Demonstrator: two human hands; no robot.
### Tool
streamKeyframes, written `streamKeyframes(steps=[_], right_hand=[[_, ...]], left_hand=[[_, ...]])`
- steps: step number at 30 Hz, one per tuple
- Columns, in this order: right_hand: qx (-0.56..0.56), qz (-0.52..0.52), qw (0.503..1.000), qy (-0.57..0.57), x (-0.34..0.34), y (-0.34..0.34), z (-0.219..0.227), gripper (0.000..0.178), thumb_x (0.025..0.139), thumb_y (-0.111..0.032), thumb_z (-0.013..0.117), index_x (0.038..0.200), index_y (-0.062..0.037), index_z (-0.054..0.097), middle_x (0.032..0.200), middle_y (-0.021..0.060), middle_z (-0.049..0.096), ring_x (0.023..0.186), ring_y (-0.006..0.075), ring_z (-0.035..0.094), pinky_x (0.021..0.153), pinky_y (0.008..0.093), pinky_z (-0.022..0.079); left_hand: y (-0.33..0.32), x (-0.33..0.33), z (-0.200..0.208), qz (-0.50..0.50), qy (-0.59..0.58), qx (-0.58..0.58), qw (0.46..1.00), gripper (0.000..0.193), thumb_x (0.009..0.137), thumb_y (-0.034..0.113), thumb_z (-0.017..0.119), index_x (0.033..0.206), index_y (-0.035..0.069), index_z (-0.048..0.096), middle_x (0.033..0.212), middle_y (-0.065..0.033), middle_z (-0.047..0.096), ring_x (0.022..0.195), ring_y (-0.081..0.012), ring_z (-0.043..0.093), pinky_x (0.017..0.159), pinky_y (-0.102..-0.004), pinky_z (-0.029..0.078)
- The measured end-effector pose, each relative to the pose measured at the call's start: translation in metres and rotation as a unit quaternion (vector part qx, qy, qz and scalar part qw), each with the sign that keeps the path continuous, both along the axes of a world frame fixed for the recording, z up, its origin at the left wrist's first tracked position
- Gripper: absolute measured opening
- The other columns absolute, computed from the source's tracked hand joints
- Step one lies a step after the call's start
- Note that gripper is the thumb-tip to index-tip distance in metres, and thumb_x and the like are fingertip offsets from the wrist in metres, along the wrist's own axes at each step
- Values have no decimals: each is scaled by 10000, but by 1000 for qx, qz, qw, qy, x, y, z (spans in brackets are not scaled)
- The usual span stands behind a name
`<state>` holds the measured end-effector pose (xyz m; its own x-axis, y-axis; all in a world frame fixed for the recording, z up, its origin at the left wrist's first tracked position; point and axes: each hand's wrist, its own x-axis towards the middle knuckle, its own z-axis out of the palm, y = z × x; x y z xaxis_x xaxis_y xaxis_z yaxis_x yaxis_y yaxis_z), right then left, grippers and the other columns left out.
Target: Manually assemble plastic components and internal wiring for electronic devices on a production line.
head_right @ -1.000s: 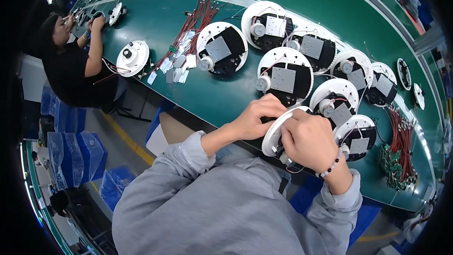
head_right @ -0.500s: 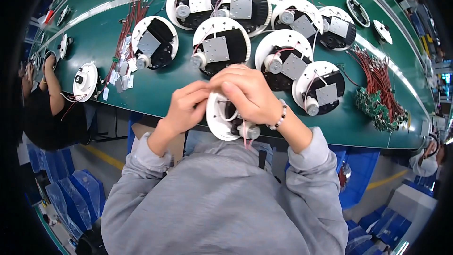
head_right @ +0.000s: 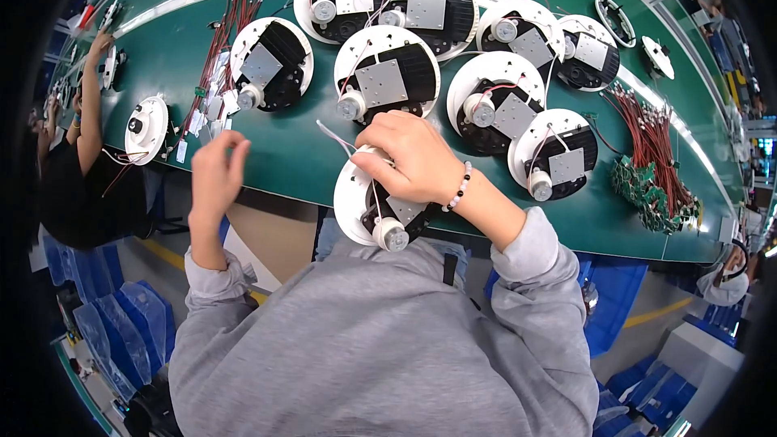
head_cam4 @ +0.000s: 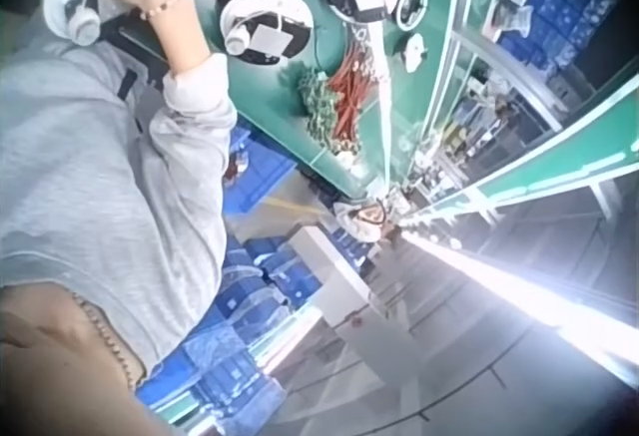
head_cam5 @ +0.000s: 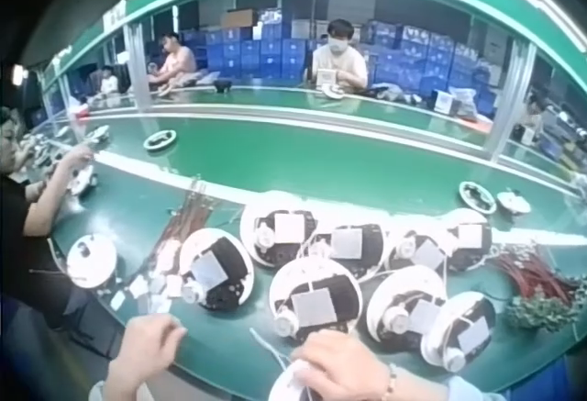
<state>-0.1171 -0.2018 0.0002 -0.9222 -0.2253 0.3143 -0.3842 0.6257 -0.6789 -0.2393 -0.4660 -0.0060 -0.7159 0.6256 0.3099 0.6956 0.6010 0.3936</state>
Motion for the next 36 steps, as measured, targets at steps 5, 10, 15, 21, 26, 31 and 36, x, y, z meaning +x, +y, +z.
streamKeyframes(steps=[5, 10, 15, 21, 26, 31, 36], right_hand=[[14, -55, 998, -9, -1, -3, 0, 105, 728, -124, 564, 774, -30, 570, 663, 105, 520, 626, 277, 518, 574, 336, 414], [14, -135, 987, 81, -10, -24, 15, 143, 694, -89, 608, 812, -28, 557, 706, 125, 548, 639, 289, 543, 575, 362, 435], [-12, -116, 969, 217, -42, -26, 26, 287, 681, -110, 615, 919, 15, 515, 1018, 179, 502, 929, 322, 495, 777, 375, 420], [140, -267, 922, 242, -18, 121, 112, 166, 646, -103, 666, 796, -59, 610, 733, 86, 603, 647, 223, 590, 562, 309, 467], [457, -498, 736, -42, 36, 339, 93, 101, 675, -62, 525, 738, -69, 604, 794, 151, 589, 774, 319, 565, 690, 398, 453], [450, -589, 650, -169, 60, 425, 14, 206, 691, -14, 536, 896, -27, 553, 998, 151, 494, 944, 310, 498, 788, 390, 456], [477, -654, 567, -151, 46, 457, -12, 150, 823, -133, 448, 908, -89, 564, 968, 73, 517, 921, 235, 539, 671, 352, 512]], left_hand=[[1, 24, 16, 17, -159, 105, 981, 83, 774, 27, 532, 753, -24, 595, 603, -50, 573, 451, -57, 451, 430, -206, 353], [52, 72, -1, -184, -397, 133, 890, 233, 785, 185, 602, 883, -20, 552, 636, -86, 591, 497, -150, 567, 468, -250, 433], [42, 42, -24, 20, -525, 256, 811, 203, 891, 155, 430, 915, -28, 517, 651, -68, 563, 470, -114, 541, 411, -198, 430], [20, 20, -58, 55, -514, 280, 809, 243, 908, 186, 404, 924, -40, 491, 645, -75, 549, 442, -131, 537, 398, -213, 444], [22, 17, -41, 60, -472, 229, 849, 240, 890, 171, 434, 968, -44, 506, 611, -46, 528, 410, -86, 479, 367, -193, 391], [-9, 11, -44, 147, -265, 218, 928, 143, 856, 68, 456, 928, -24, 539, 678, -38, 556, 424, -40, 411, 384, -161, 318], [-13, 2, -30, 193, -182, 231, 936, 130, 872, 75, 444, 886, -4, 547, 655, -22, 546, 424, -25, 383, 383, -157, 291]])
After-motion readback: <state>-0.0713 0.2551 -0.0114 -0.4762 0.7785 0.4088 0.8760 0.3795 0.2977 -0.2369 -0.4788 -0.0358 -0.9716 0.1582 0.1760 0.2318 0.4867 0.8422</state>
